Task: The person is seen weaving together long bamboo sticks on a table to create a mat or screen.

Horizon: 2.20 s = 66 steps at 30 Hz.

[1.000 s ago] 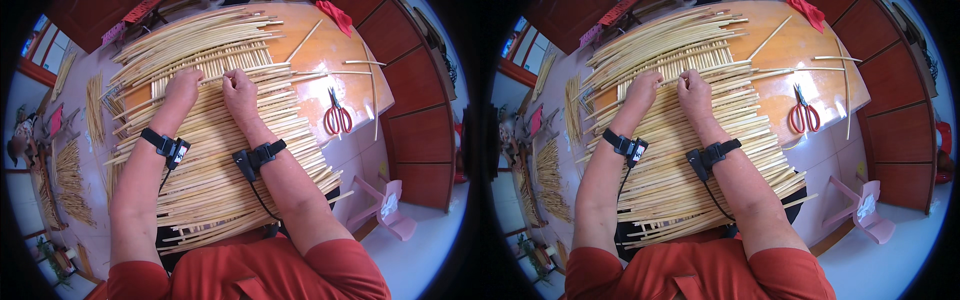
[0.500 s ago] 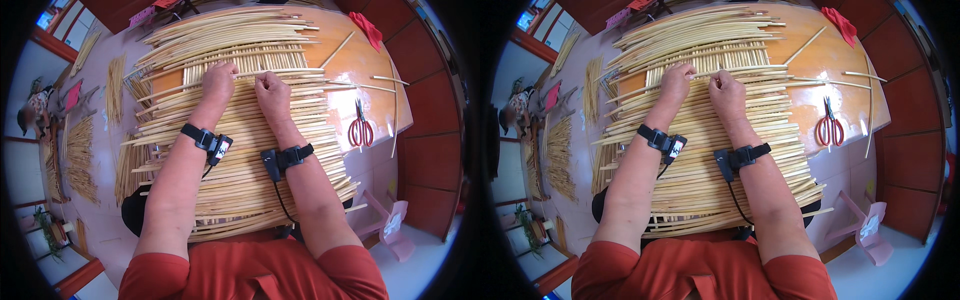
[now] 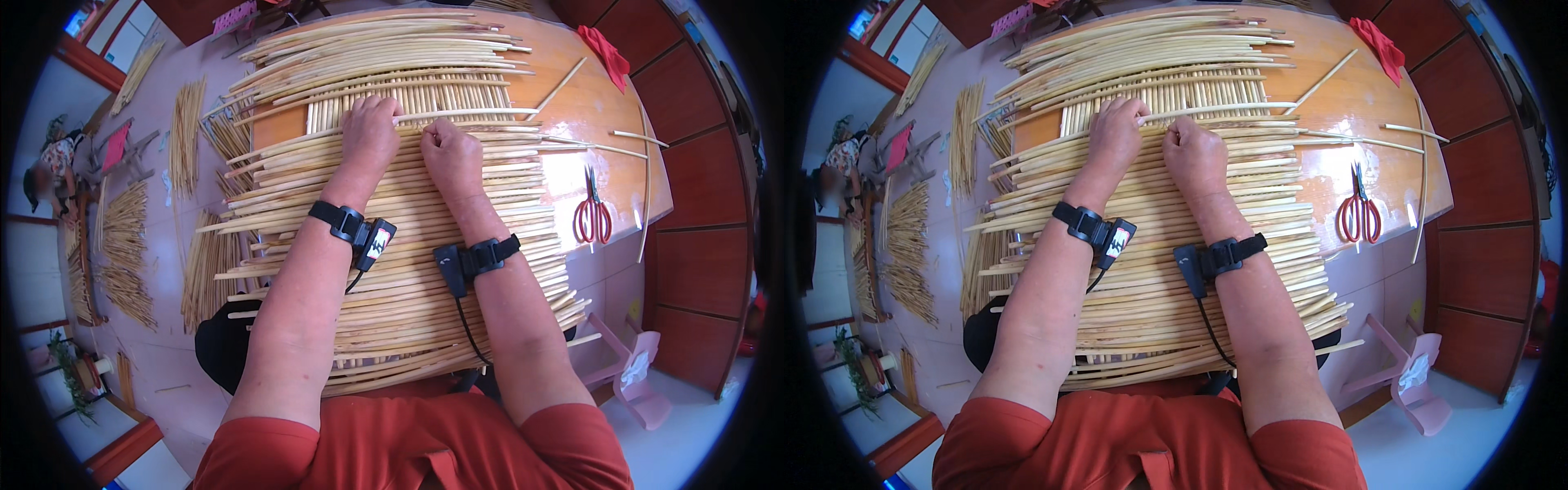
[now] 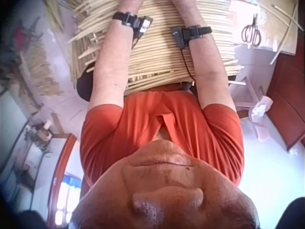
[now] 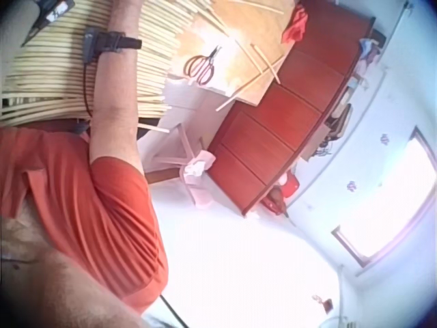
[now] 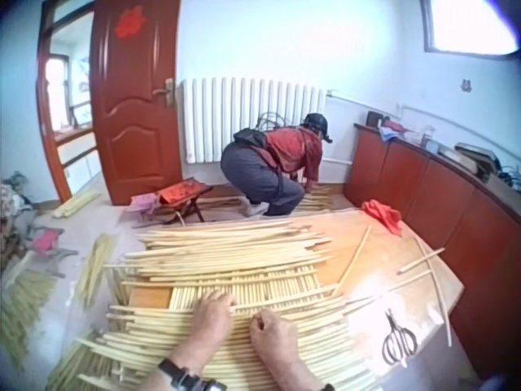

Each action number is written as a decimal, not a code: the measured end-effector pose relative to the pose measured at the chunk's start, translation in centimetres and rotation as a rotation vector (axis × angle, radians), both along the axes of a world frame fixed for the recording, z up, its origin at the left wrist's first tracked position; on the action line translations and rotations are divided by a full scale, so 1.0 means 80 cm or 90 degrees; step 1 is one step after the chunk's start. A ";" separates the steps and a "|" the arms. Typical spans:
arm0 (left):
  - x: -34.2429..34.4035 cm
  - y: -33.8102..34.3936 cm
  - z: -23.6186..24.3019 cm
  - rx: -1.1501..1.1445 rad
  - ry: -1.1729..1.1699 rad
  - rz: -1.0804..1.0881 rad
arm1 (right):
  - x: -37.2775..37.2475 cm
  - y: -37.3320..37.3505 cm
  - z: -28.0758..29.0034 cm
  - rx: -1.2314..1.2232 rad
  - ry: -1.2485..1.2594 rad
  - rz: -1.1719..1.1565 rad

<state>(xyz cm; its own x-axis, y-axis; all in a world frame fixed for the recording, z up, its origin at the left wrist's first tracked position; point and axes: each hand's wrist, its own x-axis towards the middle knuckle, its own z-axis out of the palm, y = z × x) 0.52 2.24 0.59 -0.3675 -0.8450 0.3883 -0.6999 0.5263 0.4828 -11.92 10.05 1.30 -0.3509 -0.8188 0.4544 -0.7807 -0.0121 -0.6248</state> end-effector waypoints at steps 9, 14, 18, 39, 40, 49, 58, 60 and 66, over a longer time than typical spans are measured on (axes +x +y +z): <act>-0.001 0.001 0.002 0.022 -0.033 0.012 | 0.000 0.000 0.001 0.029 0.008 -0.004; 0.000 0.000 -0.003 0.010 -0.017 0.011 | 0.000 -0.001 0.001 0.024 0.007 -0.003; -0.001 0.001 -0.002 0.009 -0.010 0.006 | -0.001 -0.001 -0.003 -0.006 -0.004 0.006; 0.000 -0.004 0.000 0.035 0.032 -0.040 | 0.010 -0.024 0.007 0.137 0.054 -0.062; 0.001 -0.004 0.002 0.041 0.045 -0.045 | 0.011 -0.026 0.010 0.159 0.048 -0.068; 0.005 0.001 0.001 -0.016 0.086 -0.049 | -0.005 -0.033 0.031 0.160 0.102 -0.043; 0.001 0.000 -0.008 -0.073 0.102 -0.017 | -0.017 -0.086 0.055 0.416 0.075 0.092; 0.002 0.000 -0.008 -0.082 0.099 -0.008 | -0.023 -0.092 0.061 0.420 0.083 0.127; 0.004 -0.006 -0.012 -0.054 0.109 -0.019 | -0.023 -0.108 0.046 0.404 0.144 0.187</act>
<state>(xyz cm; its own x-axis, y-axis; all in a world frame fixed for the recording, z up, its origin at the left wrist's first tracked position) 0.86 1.78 -0.39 -0.3149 -0.7958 0.5171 -0.5944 0.5902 0.5463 -13.80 1.38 4.96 -0.0298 -0.9942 -0.1029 -0.9115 0.0693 -0.4053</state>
